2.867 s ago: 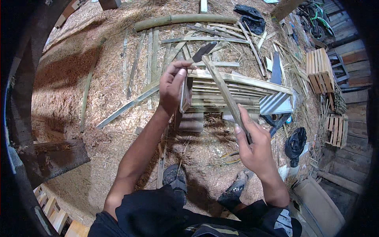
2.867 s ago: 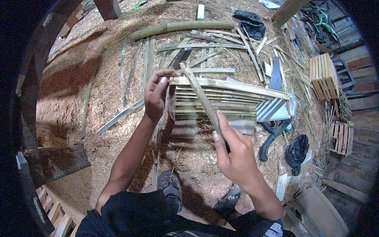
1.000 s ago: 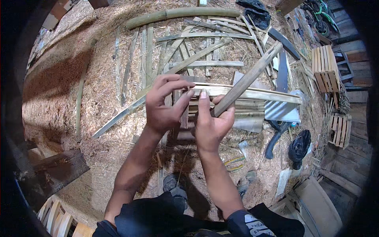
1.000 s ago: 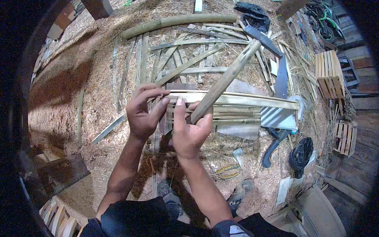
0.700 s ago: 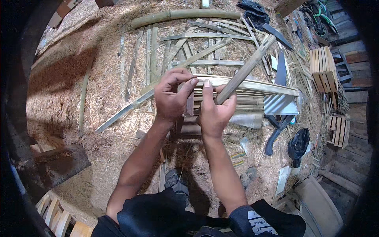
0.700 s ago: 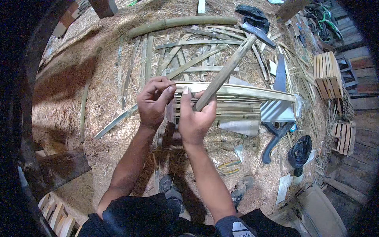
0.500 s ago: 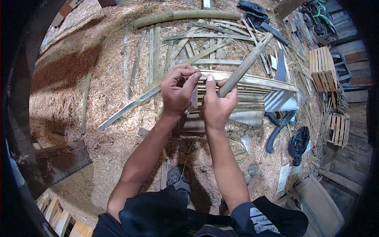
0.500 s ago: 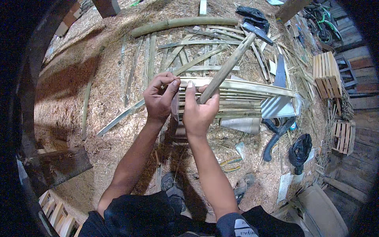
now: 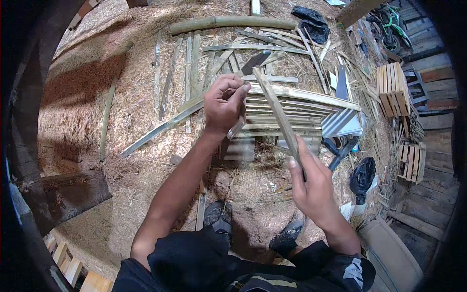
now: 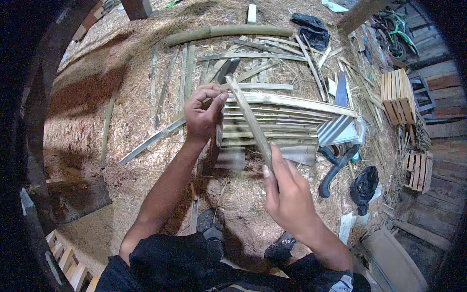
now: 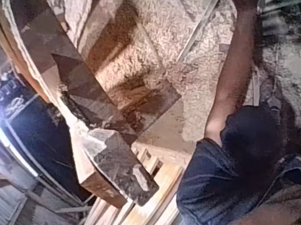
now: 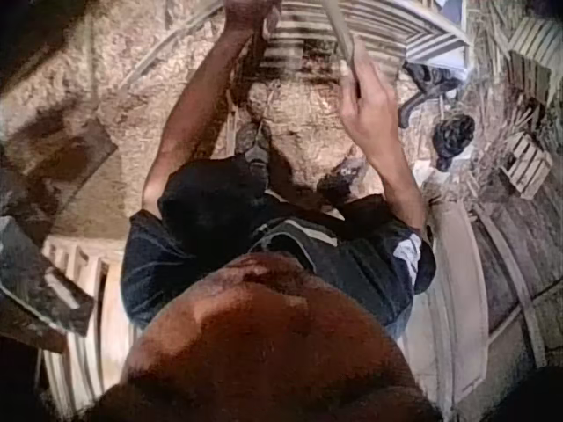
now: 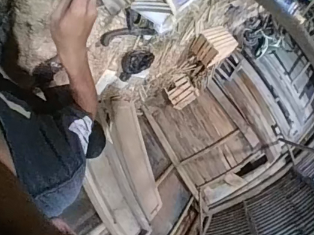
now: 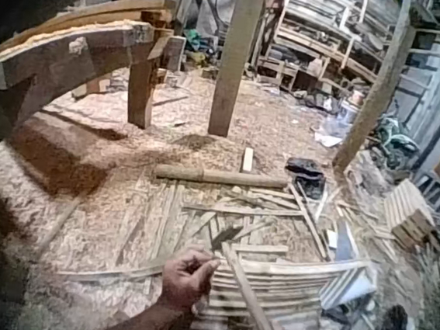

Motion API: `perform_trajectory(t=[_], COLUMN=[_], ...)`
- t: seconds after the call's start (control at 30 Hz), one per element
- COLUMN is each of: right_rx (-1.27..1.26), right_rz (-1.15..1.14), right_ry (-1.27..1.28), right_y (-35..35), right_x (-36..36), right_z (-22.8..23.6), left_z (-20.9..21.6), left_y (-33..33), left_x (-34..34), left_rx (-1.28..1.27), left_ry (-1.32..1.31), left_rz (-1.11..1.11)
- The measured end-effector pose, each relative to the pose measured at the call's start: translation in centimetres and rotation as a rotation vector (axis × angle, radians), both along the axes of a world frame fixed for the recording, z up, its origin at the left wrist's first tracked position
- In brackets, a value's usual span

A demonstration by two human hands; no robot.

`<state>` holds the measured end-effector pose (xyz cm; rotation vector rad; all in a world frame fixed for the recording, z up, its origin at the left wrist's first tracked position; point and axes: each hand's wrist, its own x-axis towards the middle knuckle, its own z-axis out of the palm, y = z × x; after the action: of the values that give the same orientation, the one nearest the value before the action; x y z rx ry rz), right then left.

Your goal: Assembling a small wooden crate structure using wood frames, bamboo slats, and a hammer.

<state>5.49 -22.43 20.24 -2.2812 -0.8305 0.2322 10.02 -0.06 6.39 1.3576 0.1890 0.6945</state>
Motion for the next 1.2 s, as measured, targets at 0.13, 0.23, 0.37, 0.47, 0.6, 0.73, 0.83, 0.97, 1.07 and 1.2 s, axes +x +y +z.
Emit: perform_trajectory(t=[0.13,0.23,0.37,0.47,0.6,0.73,0.83,0.97,1.07,1.2], right_rx=[-0.070,-0.064,-0.003,-0.087,-0.066,-0.071,-0.142,-0.097,-0.099,-0.149], right_rz=[0.019,0.070,0.075,0.103,0.107,0.108,0.170,0.128,0.128,0.148], right_ry=[0.007,-0.006,-0.145,-0.160,-0.168,-0.231,-0.206,-0.194,-0.175,-0.143], right_y=[-0.8,-1.2,-1.3,-1.6,-1.9,-1.9,-2.0,-2.2,-2.1,-2.1], right_x=[0.2,0.6,0.9,1.3,2.1,2.4,2.4,2.4,2.3,2.1], right_z=[1.6,2.0,2.0,2.4,2.9,2.8,2.7,2.4,2.1,1.9], left_z=[0.0,0.0,0.0,-0.1,-0.2,-0.2,-0.1,-0.1,-0.1,-0.1], left_y=[0.1,0.0,0.0,0.1,0.0,0.1,0.2,0.1,0.0,0.1], left_x=[0.2,0.0,0.0,0.1,0.0,0.0,0.2,0.0,0.0,0.0], left_rx=[0.044,0.103,0.016,0.042,0.018,-0.029,0.005,-0.029,-0.035,0.060], left_ry=[-0.053,-0.021,-0.014,-0.002,0.005,0.014,-0.002,0.008,-0.018,0.010], left_rz=[0.029,0.061,0.031,0.033,0.010,-0.025,-0.012,-0.004,-0.005,0.011])
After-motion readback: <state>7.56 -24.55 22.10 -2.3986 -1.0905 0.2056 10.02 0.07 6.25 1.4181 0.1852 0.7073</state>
